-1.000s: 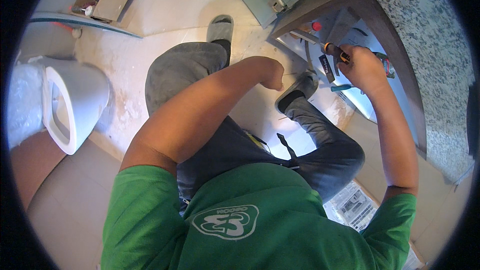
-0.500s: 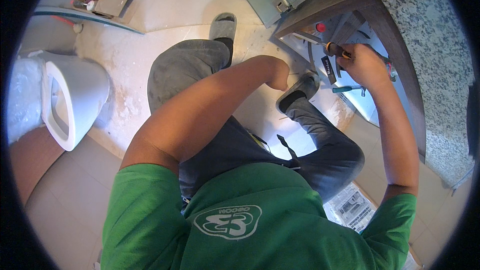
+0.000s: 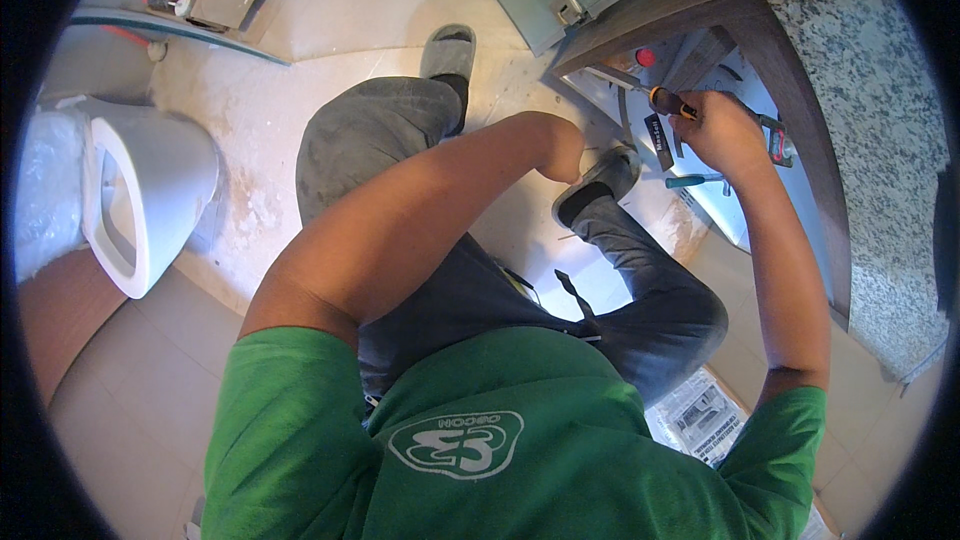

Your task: The person kneels under a bathroom vanity and uses a utility knife to trim a wooden strip along the underside edge of the countertop. They repeatedly test the fit of the strip against the granite edge and adjust it by hand.

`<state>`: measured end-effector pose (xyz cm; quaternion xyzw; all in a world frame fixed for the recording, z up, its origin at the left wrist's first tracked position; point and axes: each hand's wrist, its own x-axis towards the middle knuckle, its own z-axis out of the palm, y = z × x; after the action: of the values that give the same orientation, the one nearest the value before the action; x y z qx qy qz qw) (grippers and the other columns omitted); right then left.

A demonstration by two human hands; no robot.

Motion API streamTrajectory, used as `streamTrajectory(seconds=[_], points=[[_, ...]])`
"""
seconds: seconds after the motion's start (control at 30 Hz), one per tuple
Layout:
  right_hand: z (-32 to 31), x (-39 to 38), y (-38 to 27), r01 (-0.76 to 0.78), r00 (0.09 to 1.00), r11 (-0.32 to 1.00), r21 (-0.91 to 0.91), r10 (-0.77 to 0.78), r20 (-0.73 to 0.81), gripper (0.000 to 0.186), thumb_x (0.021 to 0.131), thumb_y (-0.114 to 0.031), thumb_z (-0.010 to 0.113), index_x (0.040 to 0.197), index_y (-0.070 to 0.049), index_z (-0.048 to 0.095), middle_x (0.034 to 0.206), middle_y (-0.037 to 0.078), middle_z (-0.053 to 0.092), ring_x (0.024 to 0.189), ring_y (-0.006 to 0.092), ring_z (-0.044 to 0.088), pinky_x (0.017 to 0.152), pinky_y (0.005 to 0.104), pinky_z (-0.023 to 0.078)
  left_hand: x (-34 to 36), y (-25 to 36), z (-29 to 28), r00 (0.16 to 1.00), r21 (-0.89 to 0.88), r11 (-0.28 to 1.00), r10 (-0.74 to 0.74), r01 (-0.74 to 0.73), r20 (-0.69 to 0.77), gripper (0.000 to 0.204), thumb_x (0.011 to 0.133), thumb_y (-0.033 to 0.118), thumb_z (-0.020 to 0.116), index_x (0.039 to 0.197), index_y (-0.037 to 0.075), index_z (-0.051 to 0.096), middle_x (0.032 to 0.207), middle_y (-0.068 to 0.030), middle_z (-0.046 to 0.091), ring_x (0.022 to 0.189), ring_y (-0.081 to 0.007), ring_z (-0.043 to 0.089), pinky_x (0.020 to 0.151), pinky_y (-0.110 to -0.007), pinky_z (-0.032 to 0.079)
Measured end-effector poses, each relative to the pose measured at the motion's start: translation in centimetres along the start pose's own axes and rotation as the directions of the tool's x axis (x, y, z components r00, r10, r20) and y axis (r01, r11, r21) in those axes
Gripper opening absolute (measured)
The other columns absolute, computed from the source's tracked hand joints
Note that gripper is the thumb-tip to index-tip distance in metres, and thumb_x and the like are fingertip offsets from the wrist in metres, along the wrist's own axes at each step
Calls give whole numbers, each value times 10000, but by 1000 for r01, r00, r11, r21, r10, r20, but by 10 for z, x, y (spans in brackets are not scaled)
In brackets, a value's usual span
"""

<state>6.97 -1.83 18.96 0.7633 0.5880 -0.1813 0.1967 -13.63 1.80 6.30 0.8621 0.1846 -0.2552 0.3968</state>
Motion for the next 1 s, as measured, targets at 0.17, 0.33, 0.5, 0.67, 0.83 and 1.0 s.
streamTrajectory(seconds=[0.17, 0.33, 0.5, 0.67, 0.83, 1.0], points=[[7, 9, 12, -1, 1000, 1000, 8, 1, -3, 353, 883, -329, 699, 1149, -98, 719, 1075, 218, 715, 1018, 389, 693, 914, 473, 534, 2, 2, 0, 1000, 11, 1000, 15, -15, -11, 582, 878, 460, 669, 1199, -26, 663, 1176, -222, 692, 1129, -376, 654, 966, -461, 506], [4, 6, 13, 41, 998, 998, -42, -43, -55, 352, 873, -294, 699, 1185, -134, 731, 949, 192, 728, 911, 357, 708, 812, 446, 535, 3, 2, -1, 999, 14, 1000, -19, 18, 34, 591, 878, 465, 668, 1219, -19, 658, 1207, -222, 683, 1149, -373, 646, 978, -459, 502], [8, 16, 4, 32, 999, 998, -63, -34, -27, 348, 869, -292, 692, 1167, -118, 735, 883, 192, 717, 868, 359, 710, 795, 452, 536, 6, 1, 2, 1000, 5, 1000, -11, 11, 2, 601, 873, 469, 672, 1225, -17, 655, 1201, -223, 685, 1146, -377, 647, 978, -461, 500], [7, 16, 0, 3, 1000, 1000, -2, -3, 29, 342, 868, -287, 686, 1151, -102, 736, 840, 189, 714, 823, 349, 712, 777, 458, 535, 4, 0, 1, 1000, -4, 1000, 6, -6, -2, 605, 865, 470, 686, 1221, -19, 655, 1195, -222, 687, 1145, -378, 647, 972, -463, 501], [6, 15, 14, 55, 998, 998, -16, -55, -21, 333, 877, -298, 684, 1141, -102, 739, 876, 186, 726, 843, 358, 712, 790, 458, 537, 1, 1, 1, 1000, -13, 1000, 4, -4, 2, 593, 864, 470, 688, 1195, -22, 663, 1181, -225, 690, 1130, -379, 653, 958, -466, 505], [14, 21, -4, -13, 999, 999, -49, 16, 50, 365, 887, -323, 684, 1141, -62, 701, 1061, 200, 722, 1010, 377, 698, 916, 470, 532, 3, 3, 0, 1000, -8, 1000, 11, -11, -6, 588, 860, 470, 691, 1184, -20, 668, 1157, -226, 697, 1110, -381, 662, 948, -463, 510]])
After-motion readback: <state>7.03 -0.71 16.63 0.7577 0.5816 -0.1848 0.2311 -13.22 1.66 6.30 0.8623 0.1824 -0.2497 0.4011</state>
